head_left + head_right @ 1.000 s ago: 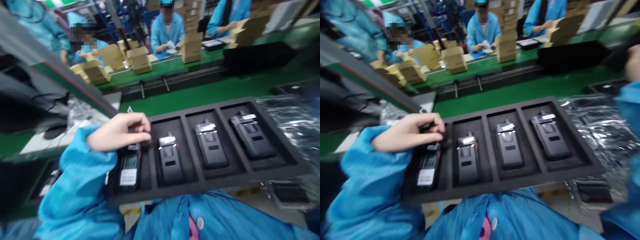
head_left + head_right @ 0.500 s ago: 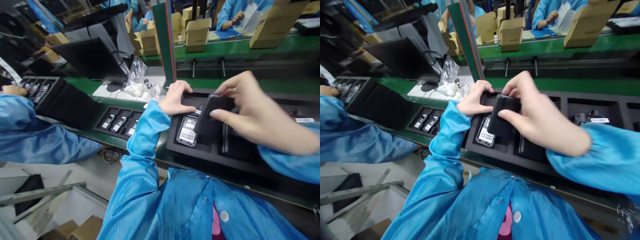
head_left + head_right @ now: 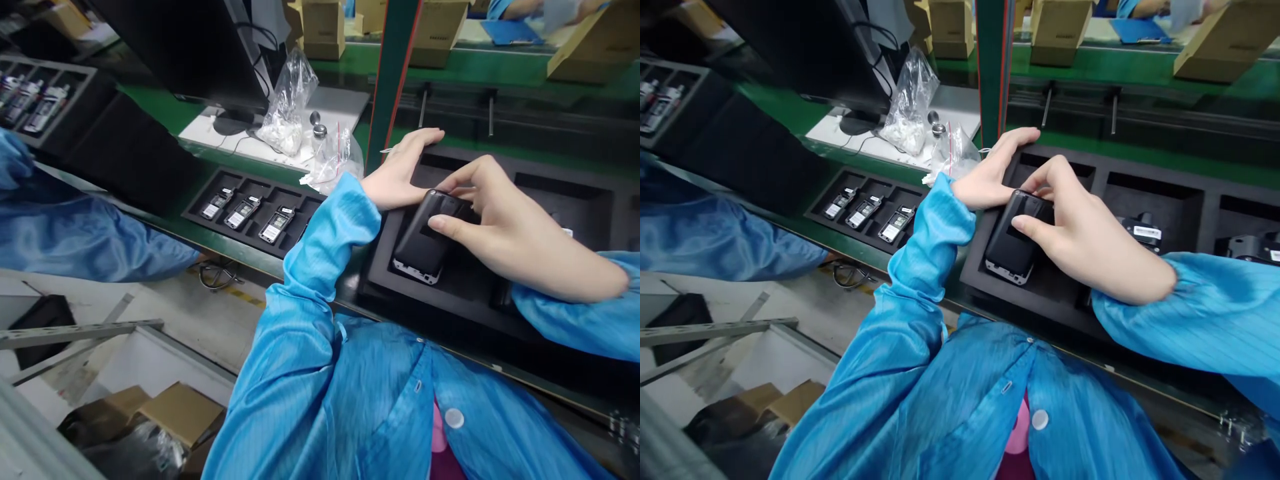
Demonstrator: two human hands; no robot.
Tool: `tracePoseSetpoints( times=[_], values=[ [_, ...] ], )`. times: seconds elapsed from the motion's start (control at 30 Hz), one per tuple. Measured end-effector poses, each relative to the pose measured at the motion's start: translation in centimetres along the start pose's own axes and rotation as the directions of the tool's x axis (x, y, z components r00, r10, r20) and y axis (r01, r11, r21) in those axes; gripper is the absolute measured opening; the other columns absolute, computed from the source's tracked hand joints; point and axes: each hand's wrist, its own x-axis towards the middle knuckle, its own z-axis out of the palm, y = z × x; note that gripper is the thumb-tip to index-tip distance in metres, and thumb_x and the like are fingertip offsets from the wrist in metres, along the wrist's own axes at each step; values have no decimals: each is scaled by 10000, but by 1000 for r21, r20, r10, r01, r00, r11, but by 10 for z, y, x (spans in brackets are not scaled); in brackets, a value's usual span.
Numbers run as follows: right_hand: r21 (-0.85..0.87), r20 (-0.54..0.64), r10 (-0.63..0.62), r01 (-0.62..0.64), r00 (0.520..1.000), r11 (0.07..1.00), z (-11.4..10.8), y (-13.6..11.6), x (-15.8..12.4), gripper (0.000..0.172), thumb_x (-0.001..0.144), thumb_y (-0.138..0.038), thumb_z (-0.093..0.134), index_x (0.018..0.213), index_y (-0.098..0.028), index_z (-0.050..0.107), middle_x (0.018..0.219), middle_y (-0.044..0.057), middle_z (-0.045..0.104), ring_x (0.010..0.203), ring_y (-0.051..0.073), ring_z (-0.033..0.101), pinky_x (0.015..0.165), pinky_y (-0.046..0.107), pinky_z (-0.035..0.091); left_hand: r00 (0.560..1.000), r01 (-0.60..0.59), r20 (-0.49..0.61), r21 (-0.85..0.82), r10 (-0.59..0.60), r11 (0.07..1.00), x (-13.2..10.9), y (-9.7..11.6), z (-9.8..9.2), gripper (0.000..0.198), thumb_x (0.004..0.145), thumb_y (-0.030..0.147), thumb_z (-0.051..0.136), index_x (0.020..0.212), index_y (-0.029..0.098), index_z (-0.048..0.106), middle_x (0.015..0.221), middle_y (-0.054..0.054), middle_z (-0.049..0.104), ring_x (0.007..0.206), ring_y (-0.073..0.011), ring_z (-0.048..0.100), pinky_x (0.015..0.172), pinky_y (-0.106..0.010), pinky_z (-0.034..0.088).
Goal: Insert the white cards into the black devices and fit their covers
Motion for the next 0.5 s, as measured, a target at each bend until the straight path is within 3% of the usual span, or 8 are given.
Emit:
tracePoseSetpoints(
  times=[0.17,0.27,0.4,0.5],
  values=[
    [-56,10,-3,3,1000,998,-1,0,-1,418,880,-529,648,1163,-271,478,1180,38,634,1143,273,660,994,523,543,998,50,-29,43,-49,998,2,-1,7,877,867,677,553,1542,155,350,1547,-152,345,1581,-427,219,1252,-607,205],
    [-191,-15,-58,54,998,980,1,-2,-6,397,906,-494,612,1200,-265,474,1230,72,612,1199,312,631,1006,571,519,999,37,-32,52,-35,998,1,-1,6,863,878,681,510,1539,151,349,1532,-150,354,1575,-423,234,1240,-594,227],
    [-531,-42,-150,105,988,841,9,-4,-18,400,967,-485,520,1233,-187,523,1212,167,597,1125,406,586,910,647,499,1000,-1,-10,57,1,998,-1,-3,4,931,860,694,537,1555,116,313,1540,-168,342,1575,-421,228,1240,-577,224],
    [-689,14,-216,166,976,705,15,-7,-26,429,1009,-449,446,1262,-119,554,1252,216,571,1126,428,553,859,601,516,1000,0,-8,43,1,999,-1,-6,3,971,845,712,568,1566,122,297,1556,-176,333,1578,-426,217,1246,-585,209]
  ],
)
